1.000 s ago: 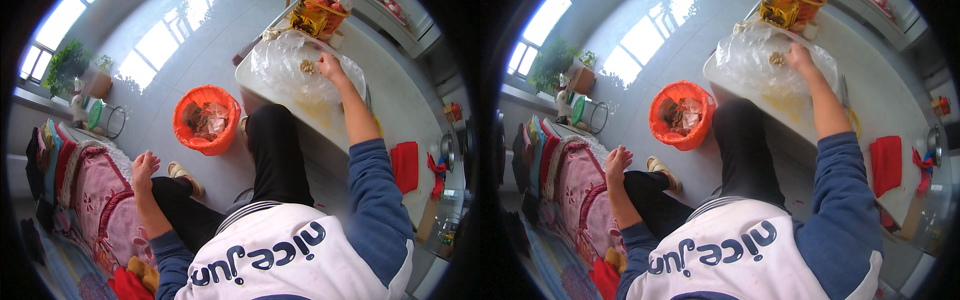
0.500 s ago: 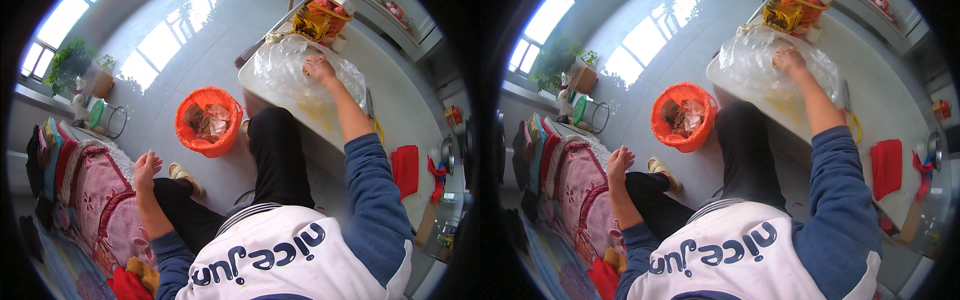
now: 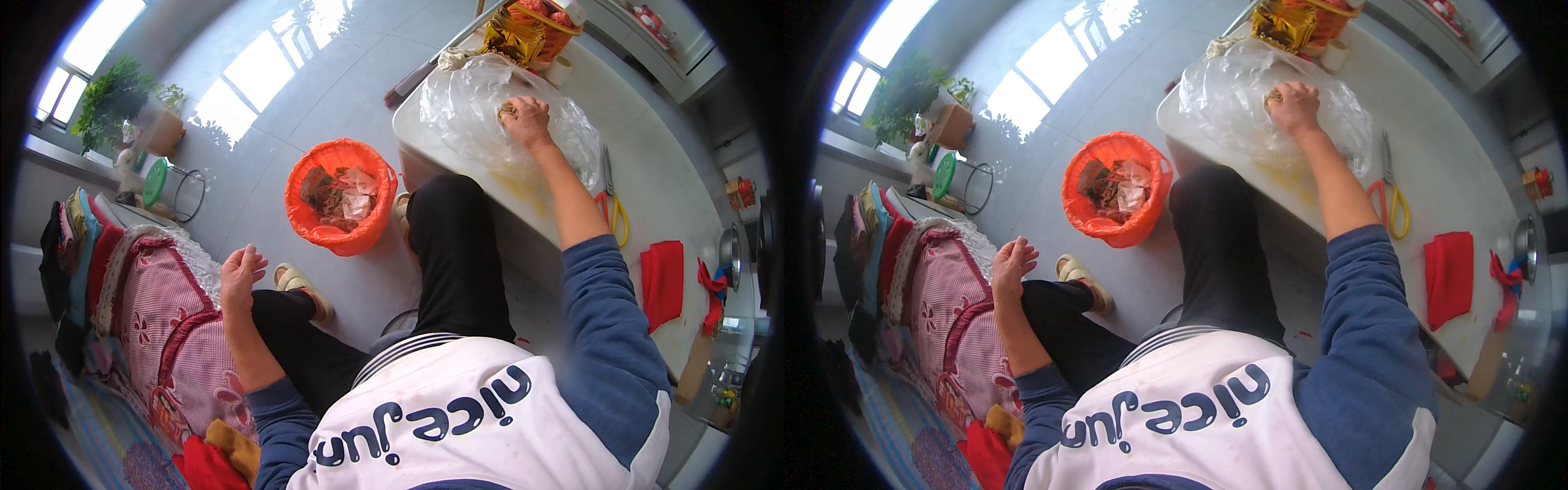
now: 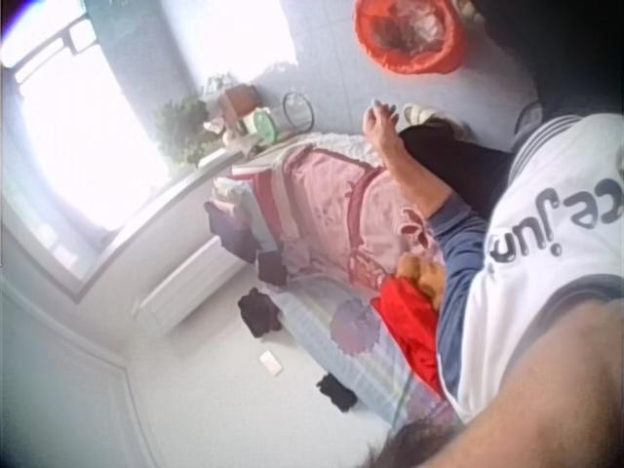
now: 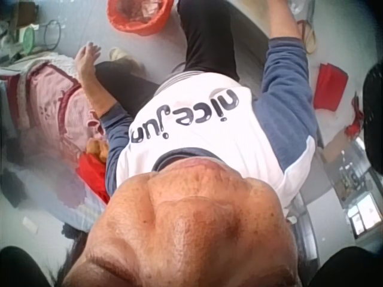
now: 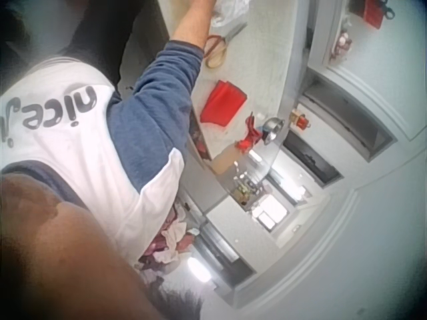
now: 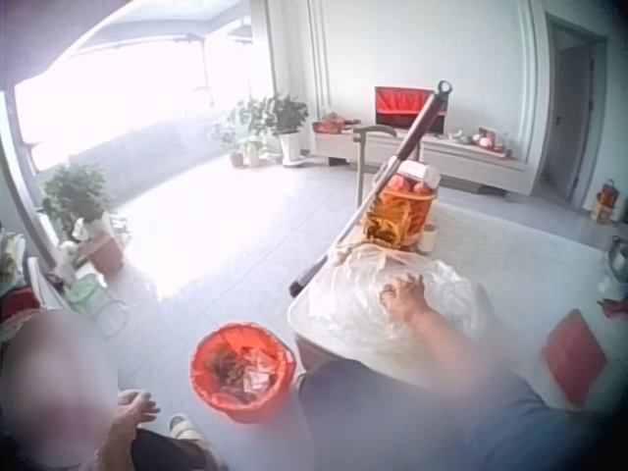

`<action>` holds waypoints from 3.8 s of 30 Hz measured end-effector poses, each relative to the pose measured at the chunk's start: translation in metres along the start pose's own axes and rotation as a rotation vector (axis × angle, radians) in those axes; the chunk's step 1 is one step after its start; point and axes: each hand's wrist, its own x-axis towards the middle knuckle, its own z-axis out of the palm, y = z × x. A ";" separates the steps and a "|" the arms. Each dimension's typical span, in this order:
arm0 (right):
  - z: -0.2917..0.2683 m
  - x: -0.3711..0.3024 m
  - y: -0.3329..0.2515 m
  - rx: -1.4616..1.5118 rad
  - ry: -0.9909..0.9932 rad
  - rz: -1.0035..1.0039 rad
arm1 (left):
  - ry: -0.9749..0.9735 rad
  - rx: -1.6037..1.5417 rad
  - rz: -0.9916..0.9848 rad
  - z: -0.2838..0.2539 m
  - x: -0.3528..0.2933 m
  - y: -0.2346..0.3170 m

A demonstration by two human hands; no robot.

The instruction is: The person sits and repeatedly picks up small nut-like items, peels their outer shells by hand, and places the peeled kernels into a small orange bowl. Shells and debris are discarded into the same bowl or nearby. The person continues this one-at-a-time peeling process throughout the clip.

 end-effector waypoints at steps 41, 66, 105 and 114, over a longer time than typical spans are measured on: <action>-0.008 0.010 -0.038 -0.115 -0.092 -0.082 | -0.030 -0.006 -0.002 -0.001 -0.001 -0.002; -0.034 0.016 -0.007 2.902 -0.087 1.059 | -0.089 -0.058 -0.018 0.028 0.010 0.007; -0.021 0.010 0.005 0.299 -0.597 0.444 | -0.076 -0.045 0.023 0.013 0.000 0.005; -0.041 0.013 -0.007 0.375 -0.667 0.527 | -0.074 -0.050 0.016 0.012 0.000 0.004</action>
